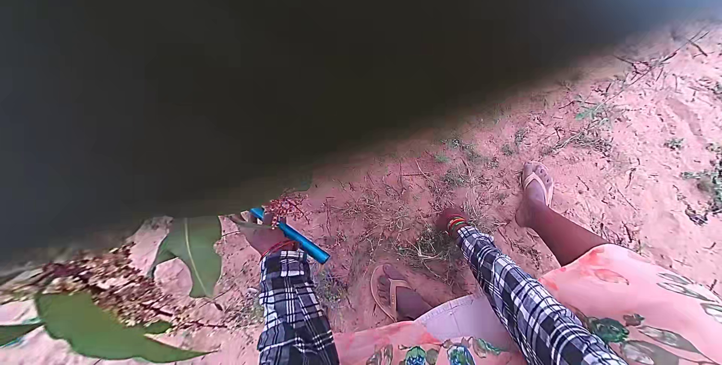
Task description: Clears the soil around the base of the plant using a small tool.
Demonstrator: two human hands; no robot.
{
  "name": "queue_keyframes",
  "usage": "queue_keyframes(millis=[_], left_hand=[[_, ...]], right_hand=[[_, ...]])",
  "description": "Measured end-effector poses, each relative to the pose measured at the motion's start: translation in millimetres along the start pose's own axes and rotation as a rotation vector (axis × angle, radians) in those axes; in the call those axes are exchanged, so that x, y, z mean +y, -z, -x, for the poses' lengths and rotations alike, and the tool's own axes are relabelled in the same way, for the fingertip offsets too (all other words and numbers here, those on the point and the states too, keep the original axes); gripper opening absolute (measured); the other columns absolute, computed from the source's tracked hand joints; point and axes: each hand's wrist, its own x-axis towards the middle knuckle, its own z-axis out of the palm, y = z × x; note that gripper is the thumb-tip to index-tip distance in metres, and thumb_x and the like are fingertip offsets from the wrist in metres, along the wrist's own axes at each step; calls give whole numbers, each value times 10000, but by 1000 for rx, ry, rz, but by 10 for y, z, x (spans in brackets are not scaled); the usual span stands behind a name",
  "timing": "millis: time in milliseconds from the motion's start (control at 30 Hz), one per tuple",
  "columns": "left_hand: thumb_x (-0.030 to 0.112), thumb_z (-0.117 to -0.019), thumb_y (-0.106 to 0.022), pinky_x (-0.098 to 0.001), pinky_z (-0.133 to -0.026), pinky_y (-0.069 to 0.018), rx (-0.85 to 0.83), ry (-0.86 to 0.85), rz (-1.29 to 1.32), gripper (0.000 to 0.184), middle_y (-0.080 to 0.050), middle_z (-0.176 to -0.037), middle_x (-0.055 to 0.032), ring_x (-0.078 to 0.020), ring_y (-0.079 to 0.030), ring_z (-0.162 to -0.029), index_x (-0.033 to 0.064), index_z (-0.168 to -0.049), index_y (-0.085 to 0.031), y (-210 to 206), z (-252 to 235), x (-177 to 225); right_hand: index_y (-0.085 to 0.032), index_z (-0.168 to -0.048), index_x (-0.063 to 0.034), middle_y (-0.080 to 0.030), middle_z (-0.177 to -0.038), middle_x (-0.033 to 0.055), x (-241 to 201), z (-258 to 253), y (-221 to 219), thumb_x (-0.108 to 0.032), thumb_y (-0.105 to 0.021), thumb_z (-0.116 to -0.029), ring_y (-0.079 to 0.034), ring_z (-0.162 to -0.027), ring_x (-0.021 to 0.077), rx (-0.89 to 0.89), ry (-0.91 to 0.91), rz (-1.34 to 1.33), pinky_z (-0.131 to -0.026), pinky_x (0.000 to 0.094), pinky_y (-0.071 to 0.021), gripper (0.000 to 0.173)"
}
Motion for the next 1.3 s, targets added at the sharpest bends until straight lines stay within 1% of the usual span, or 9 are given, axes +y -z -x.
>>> queue_keyframes(millis=[100,300,433,567,667,1067,1200,1233,1300], left_hand=[[124,-1107,-427,-468,-936,-566,-47,281,-87,581,-347,-1610,-198,-316,-585,-1274,165,-1638,-195,68,71,-257],[145,-1082,-507,-566,-1153,-380,-317,357,-773,466,-494,-1493,-301,-428,-461,-1422,-3,-1518,-435,85,537,-914],[30,-1057,-500,-458,-1048,-508,-69,472,-29,519,-438,-1528,-244,-324,-535,-1333,19,-1550,-340,-154,531,-692],[295,-1149,-249,-483,-1075,-475,-75,496,482,482,-371,-1590,-180,-294,-501,-1381,80,-1580,-253,-330,330,-151],[340,-1150,-149,-495,-1050,-503,-254,492,337,522,-385,-1579,-213,-324,-528,-1365,69,-1591,-222,-286,254,-185],[152,-1114,-411,-469,-1022,-487,-660,544,-90,466,-487,-1517,-217,-327,-570,-1289,75,-1571,-358,-845,1423,-439],[151,-1102,-471,-528,-1082,-455,-946,538,-327,456,-489,-1513,-249,-385,-527,-1351,24,-1535,-410,-911,2154,-687],[162,-1110,-452,-538,-1109,-434,-1040,511,-421,453,-490,-1512,-260,-396,-513,-1372,10,-1535,-410,-871,2332,-726],[150,-1092,-477,-533,-1166,-393,-1281,387,-677,477,-476,-1535,-247,-388,-478,-1418,10,-1543,-411,-777,2615,-946]], right_hand=[[-690,-1199,29,-643,-1333,246,28,-4,11,-406,-627,-956,-599,-1277,404,-12,9,-14,-1019,672,-445,502],[-666,-1260,24,-622,-1377,243,4,65,-43,-367,-562,-1009,-560,-1333,403,6,23,-6,-1078,670,-400,477],[-677,-1239,20,-638,-1353,241,26,16,-51,-367,-566,-995,-579,-1307,410,-9,35,11,-1057,687,-405,470],[-651,-1260,48,-620,-1367,257,39,11,-24,-358,-626,-981,-575,-1313,409,-23,55,0,-1061,672,-416,493],[-638,-1280,43,-628,-1362,251,84,7,-55,-290,-625,-968,-579,-1310,409,0,58,-18,-1071,676,-408,457],[-628,-1316,43,-595,-1403,267,-14,12,-92,-315,-619,-985,-548,-1335,436,20,46,-30,-1065,692,-406,487],[-713,-1191,73,-656,-1331,263,-199,182,-436,-164,-611,-975,-558,-1327,444,371,-35,-248,-1143,656,-342,337],[-596,-1391,21,-526,-1519,212,-160,289,-320,-236,-483,-1075,-431,-1465,394,157,8,-203,-1213,597,-285,423],[-635,-1348,22,-572,-1469,222,-77,79,-375,-266,-488,-1056,-494,-1414,398,101,47,-168,-1165,601,-364,435]])
